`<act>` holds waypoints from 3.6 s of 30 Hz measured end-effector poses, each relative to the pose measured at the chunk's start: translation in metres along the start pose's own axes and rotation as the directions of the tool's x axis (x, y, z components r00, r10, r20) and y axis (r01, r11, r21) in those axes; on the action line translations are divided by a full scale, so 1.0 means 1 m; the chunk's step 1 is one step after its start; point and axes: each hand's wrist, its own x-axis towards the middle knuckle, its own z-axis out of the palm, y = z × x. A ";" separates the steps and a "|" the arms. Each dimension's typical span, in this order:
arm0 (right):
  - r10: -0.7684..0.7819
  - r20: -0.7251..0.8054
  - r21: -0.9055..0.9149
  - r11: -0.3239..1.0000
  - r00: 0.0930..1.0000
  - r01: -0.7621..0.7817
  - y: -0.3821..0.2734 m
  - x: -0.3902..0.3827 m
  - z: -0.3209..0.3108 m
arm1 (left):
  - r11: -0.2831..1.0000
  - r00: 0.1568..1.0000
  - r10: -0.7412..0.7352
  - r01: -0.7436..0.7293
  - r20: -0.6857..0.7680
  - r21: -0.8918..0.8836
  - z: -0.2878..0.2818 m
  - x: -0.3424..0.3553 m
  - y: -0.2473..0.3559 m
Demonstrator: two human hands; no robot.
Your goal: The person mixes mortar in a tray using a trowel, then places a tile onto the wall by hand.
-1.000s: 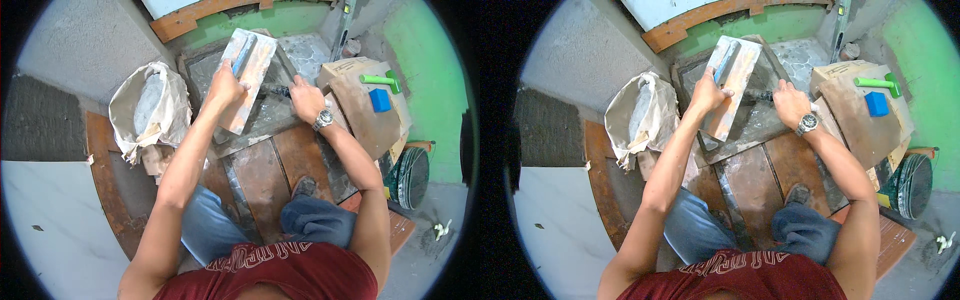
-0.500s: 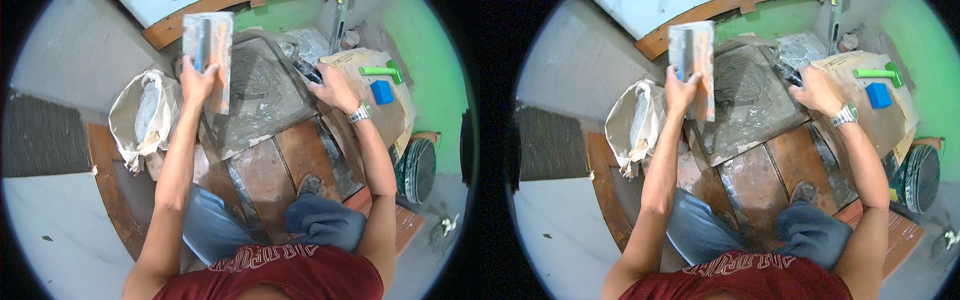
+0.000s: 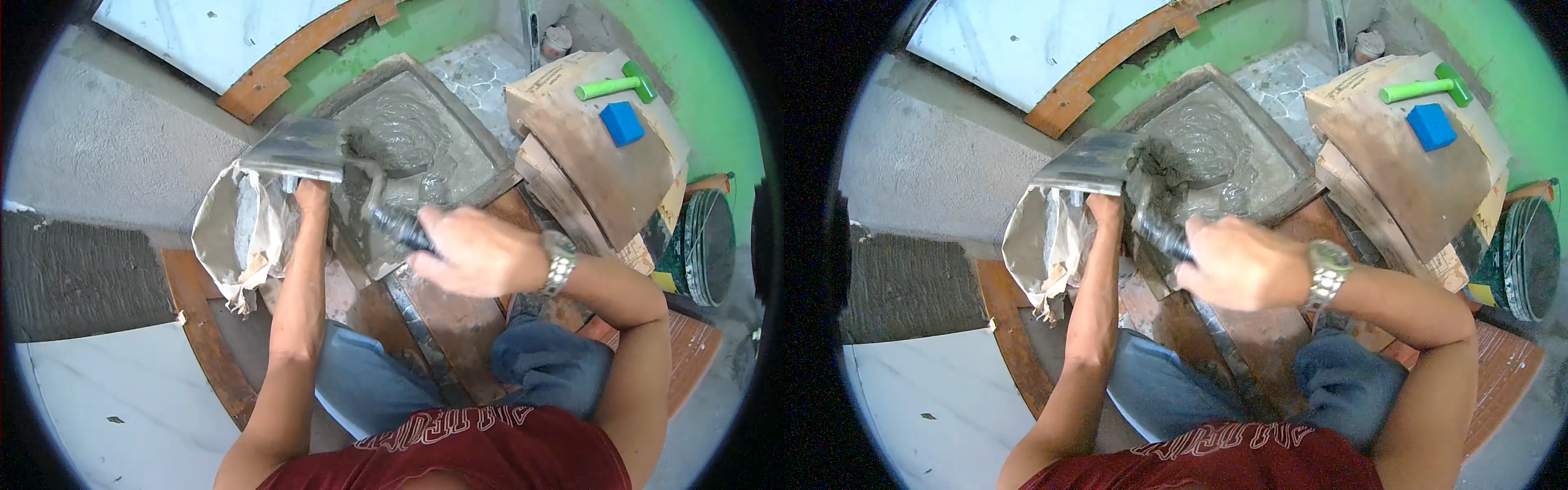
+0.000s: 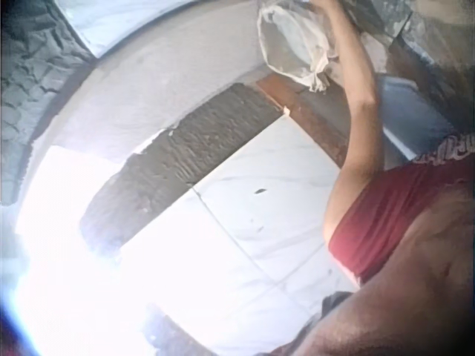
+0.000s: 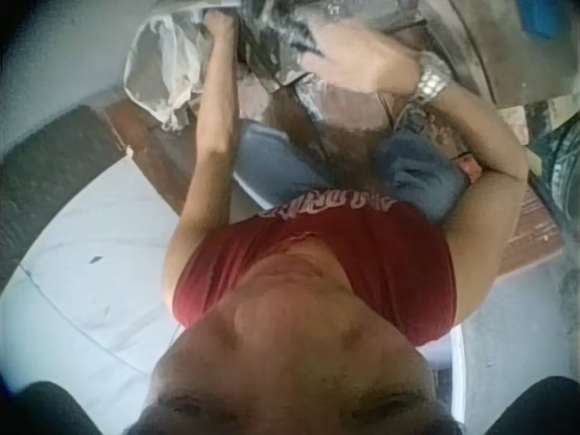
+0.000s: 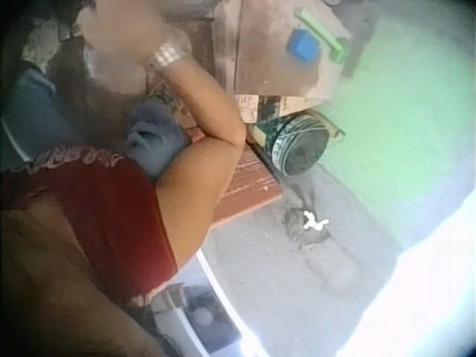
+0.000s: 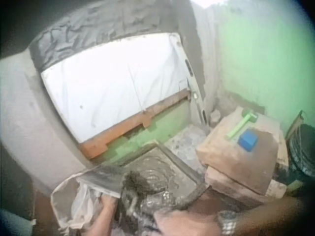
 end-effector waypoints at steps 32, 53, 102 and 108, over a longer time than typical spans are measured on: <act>0.081 -0.188 -0.331 0.933 0.979 -0.141 0.206 0.069 0.013 | 0.346 0.799 -0.568 0.017 -0.195 -0.938 -0.079 0.044 0.038; 0.311 -0.152 -0.288 0.894 0.938 -0.343 0.155 -0.021 0.123 | 0.188 0.690 -0.714 0.022 -0.121 -0.982 -0.134 0.041 0.063; 0.122 -0.130 -0.768 0.615 0.984 -0.177 0.105 0.076 0.022 | 0.042 0.631 -0.768 0.224 0.112 -0.974 -0.167 0.037 0.050; 0.186 0.208 -0.792 0.608 0.960 0.054 0.109 0.098 0.064 | 0.048 0.633 -0.769 0.197 0.089 -0.979 -0.165 0.039 0.052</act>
